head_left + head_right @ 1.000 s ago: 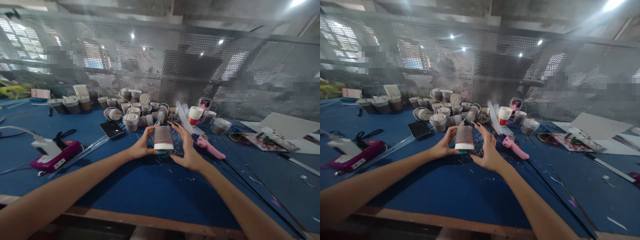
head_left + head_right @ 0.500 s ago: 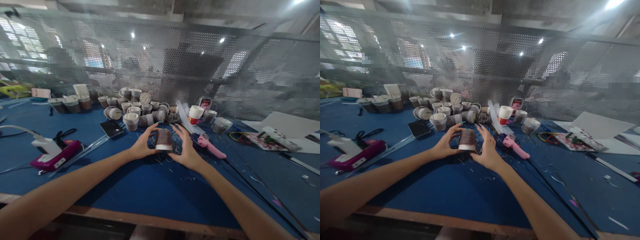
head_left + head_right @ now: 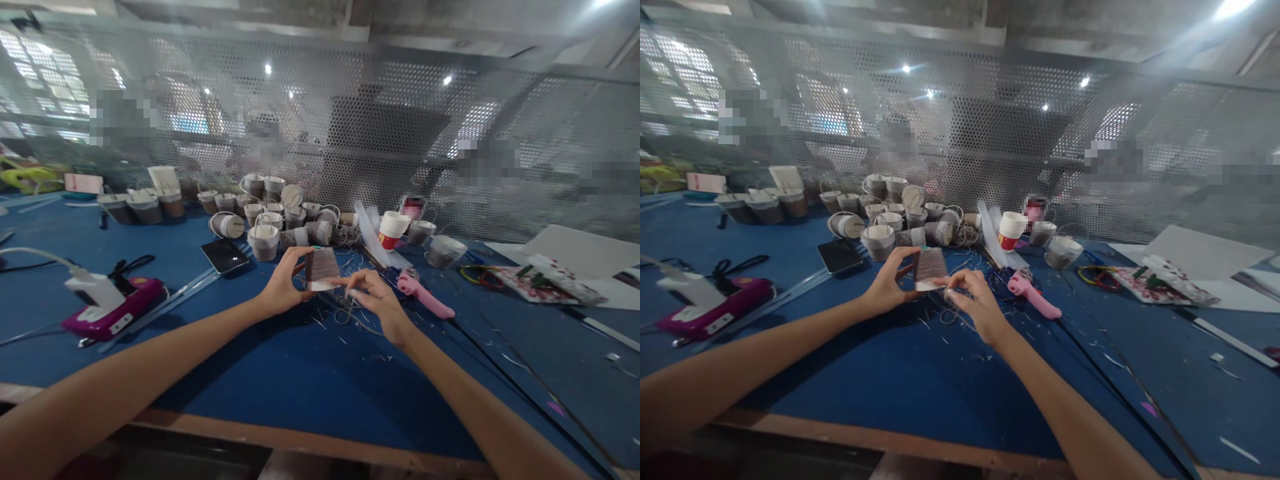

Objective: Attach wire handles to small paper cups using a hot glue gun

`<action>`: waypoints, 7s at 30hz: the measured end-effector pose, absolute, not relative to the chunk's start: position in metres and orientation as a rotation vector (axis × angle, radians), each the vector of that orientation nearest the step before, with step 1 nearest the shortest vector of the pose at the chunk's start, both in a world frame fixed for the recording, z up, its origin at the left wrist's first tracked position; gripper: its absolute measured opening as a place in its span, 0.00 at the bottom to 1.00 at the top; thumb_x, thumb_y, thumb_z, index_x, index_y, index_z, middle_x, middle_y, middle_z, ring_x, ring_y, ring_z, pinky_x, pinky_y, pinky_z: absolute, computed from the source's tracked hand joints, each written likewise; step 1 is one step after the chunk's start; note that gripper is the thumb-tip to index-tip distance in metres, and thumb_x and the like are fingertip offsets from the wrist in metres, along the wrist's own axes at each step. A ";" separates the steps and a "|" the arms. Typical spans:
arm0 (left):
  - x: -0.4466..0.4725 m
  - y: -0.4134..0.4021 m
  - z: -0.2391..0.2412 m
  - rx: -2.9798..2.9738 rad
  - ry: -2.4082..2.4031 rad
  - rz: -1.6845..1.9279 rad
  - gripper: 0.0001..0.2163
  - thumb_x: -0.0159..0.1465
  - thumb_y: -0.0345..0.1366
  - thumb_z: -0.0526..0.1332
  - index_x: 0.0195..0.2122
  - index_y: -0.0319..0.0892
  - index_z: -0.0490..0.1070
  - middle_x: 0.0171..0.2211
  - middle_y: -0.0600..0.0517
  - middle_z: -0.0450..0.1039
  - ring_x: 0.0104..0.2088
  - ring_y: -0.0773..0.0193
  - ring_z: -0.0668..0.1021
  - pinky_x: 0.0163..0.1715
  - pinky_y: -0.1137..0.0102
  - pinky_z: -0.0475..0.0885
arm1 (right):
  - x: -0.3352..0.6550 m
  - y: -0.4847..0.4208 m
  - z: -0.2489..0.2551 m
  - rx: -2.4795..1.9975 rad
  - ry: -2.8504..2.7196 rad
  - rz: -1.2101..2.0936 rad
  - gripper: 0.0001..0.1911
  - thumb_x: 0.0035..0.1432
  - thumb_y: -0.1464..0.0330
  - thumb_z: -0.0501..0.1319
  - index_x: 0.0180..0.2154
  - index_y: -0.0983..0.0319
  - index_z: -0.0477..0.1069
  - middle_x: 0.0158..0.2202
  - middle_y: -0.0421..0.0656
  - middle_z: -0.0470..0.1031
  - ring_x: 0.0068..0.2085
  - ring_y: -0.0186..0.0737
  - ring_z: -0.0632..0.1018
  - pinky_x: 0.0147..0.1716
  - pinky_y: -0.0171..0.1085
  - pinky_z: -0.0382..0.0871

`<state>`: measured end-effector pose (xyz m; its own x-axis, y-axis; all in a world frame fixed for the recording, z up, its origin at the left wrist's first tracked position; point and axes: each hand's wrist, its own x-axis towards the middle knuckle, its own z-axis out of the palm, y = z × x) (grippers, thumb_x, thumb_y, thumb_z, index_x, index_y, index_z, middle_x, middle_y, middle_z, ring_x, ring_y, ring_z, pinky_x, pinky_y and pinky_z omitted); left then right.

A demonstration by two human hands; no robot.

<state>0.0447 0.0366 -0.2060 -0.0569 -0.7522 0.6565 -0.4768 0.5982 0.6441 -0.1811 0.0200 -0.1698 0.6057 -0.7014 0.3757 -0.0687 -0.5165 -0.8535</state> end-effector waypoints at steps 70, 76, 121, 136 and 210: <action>0.047 0.027 -0.210 1.158 -1.498 -0.368 0.33 0.48 0.38 0.70 0.51 0.43 0.53 0.53 0.41 0.64 0.56 0.49 0.70 0.58 0.48 0.64 | -0.206 0.005 -0.145 -2.081 1.332 -1.363 0.25 0.55 0.47 0.55 0.35 0.63 0.70 0.36 0.54 0.71 0.33 0.49 0.75 0.31 0.48 0.72; 0.050 0.025 -0.212 1.194 -1.522 -0.208 0.33 0.47 0.34 0.69 0.52 0.43 0.56 0.51 0.45 0.62 0.53 0.52 0.70 0.54 0.51 0.69 | -0.187 0.020 -0.161 -1.596 0.818 -0.988 0.24 0.51 0.46 0.60 0.26 0.62 0.71 0.17 0.41 0.70 0.16 0.34 0.69 0.13 0.34 0.66; 0.046 0.030 -0.207 1.047 -1.438 -0.288 0.33 0.47 0.34 0.69 0.53 0.44 0.55 0.51 0.44 0.63 0.54 0.53 0.70 0.55 0.53 0.68 | -0.208 -0.009 -0.171 -2.090 2.288 -0.916 0.23 0.51 0.66 0.60 0.44 0.77 0.65 0.45 0.72 0.66 0.45 0.71 0.72 0.37 0.57 0.67; 0.041 0.034 -0.205 1.042 -1.425 -0.419 0.34 0.45 0.32 0.69 0.52 0.44 0.55 0.53 0.43 0.62 0.56 0.52 0.69 0.57 0.53 0.66 | -0.164 0.029 -0.181 -1.609 0.481 -0.656 0.15 0.58 0.56 0.57 0.29 0.58 0.57 0.32 0.44 0.74 0.35 0.41 0.74 0.40 0.45 0.65; 0.044 0.025 -0.212 0.771 -1.523 -0.661 0.37 0.44 0.42 0.72 0.52 0.50 0.54 0.55 0.43 0.63 0.57 0.49 0.69 0.56 0.51 0.66 | -0.183 -0.010 -0.184 -1.286 1.107 -1.143 0.10 0.49 0.59 0.51 0.23 0.57 0.54 0.30 0.47 0.74 0.27 0.41 0.70 0.27 0.42 0.65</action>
